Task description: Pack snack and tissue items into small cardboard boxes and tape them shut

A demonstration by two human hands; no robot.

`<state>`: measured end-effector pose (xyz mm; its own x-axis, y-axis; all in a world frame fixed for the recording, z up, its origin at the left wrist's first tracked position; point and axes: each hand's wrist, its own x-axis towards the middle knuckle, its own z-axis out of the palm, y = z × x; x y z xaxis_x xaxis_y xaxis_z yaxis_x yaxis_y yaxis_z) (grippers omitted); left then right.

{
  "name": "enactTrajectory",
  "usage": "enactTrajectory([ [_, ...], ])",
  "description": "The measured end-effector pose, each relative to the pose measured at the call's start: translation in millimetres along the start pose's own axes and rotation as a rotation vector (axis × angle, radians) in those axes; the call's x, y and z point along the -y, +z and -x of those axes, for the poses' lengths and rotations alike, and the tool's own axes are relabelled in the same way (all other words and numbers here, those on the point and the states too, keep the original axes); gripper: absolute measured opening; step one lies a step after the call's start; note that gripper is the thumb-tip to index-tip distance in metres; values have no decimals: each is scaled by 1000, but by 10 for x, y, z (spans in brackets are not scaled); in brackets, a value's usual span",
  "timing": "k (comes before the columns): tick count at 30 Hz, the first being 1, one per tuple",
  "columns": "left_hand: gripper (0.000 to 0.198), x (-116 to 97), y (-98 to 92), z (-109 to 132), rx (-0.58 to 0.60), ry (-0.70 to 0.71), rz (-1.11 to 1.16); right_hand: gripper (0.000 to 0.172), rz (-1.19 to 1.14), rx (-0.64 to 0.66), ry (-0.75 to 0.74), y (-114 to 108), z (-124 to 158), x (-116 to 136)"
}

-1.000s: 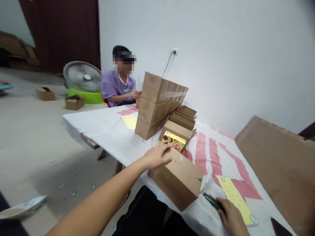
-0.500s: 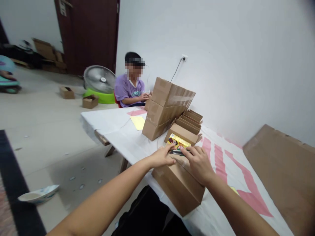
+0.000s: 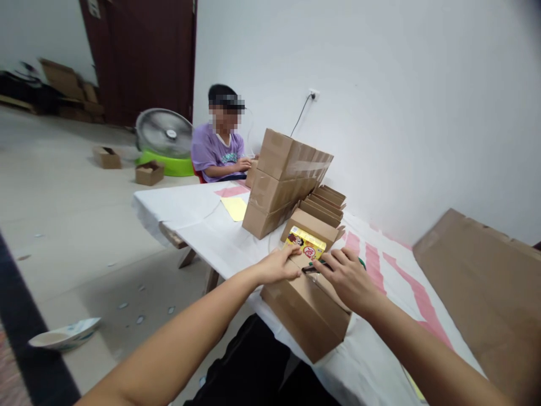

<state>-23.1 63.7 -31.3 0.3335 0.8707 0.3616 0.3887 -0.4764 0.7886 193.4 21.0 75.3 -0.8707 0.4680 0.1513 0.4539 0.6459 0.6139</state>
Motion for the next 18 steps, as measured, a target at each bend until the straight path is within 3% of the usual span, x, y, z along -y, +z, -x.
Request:
enactTrajectory([
  [8,73,-78,-24,22,29,-29,-42,31,116,-18,43,-114,455,43],
  [18,71,-61,8,21,41,-25,-122,44,26,-25,132,-78,958,64],
])
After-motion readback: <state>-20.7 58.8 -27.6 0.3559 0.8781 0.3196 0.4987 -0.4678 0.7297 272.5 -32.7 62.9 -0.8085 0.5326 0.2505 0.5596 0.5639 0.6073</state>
